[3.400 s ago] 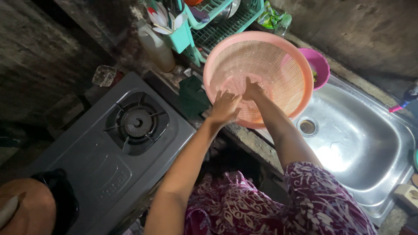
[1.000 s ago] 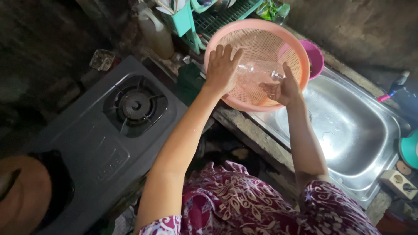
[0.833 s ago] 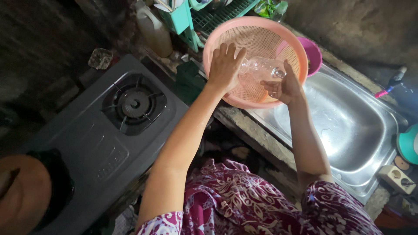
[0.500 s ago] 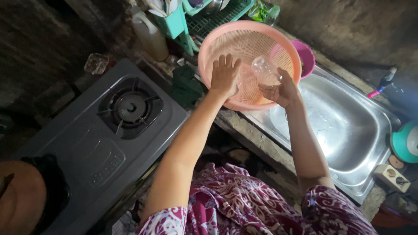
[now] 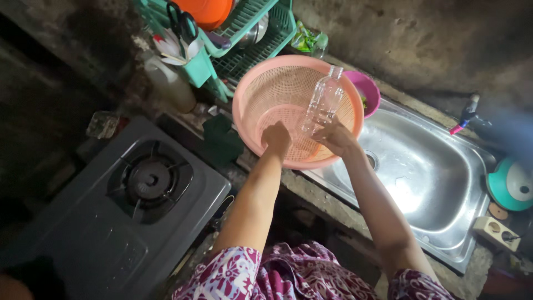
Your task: The person washes clear plastic bottles in a pink colander at a sink, then dries them one by one with a pink cloth. The dried bottles are placed on a cloth-covered surface next to a gas stove.
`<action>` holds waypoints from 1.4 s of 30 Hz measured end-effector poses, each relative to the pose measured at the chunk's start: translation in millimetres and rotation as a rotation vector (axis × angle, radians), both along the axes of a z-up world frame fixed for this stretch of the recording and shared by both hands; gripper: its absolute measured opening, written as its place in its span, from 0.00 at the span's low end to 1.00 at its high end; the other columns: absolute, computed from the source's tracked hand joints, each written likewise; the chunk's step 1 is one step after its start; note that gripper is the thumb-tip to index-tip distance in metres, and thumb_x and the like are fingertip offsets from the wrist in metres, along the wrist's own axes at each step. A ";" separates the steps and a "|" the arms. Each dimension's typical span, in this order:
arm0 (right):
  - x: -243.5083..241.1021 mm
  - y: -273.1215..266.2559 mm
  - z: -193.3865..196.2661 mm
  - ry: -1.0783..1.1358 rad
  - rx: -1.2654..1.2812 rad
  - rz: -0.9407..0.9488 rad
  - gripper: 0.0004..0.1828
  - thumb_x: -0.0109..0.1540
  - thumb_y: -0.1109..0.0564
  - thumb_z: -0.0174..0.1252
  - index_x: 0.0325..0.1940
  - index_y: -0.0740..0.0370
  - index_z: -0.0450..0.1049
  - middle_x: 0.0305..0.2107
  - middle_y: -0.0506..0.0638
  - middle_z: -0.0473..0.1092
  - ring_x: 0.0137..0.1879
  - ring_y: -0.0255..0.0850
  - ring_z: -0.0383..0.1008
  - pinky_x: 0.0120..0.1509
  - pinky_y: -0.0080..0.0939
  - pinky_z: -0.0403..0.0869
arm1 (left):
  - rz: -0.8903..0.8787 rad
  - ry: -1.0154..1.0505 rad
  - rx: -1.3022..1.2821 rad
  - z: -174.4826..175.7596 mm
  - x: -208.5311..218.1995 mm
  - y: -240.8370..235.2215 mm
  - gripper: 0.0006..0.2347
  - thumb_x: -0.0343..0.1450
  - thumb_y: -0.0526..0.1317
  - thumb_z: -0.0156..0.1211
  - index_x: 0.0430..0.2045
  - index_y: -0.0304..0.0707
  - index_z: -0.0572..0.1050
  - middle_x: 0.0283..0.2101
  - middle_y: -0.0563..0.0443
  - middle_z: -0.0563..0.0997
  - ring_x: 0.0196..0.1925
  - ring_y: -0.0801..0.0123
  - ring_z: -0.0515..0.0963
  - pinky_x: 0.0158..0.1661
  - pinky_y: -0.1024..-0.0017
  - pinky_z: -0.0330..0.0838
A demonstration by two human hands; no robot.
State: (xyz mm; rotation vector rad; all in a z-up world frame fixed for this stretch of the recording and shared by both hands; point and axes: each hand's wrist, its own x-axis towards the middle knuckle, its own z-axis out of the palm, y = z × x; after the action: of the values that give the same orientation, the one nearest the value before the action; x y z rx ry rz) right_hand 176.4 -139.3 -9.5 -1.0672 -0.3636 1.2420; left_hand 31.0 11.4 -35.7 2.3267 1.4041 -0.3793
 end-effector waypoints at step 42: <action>-102.2 -4.9 129.1 -1.625 0.262 -0.437 0.38 0.61 0.56 0.77 0.69 0.63 0.65 0.59 0.59 0.70 0.66 0.53 0.72 0.68 0.53 0.73 | 0.374 -1.566 -1.650 50.8 -21.2 -24.1 0.38 0.68 0.62 0.64 0.62 0.28 0.64 0.44 0.35 0.79 0.44 0.49 0.79 0.45 0.53 0.75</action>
State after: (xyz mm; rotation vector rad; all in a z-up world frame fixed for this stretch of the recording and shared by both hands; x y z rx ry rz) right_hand 74.2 -144.2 119.7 -1.6080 -1.3584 -0.3030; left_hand 9.8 -12.7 15.1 0.4424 0.2349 0.3289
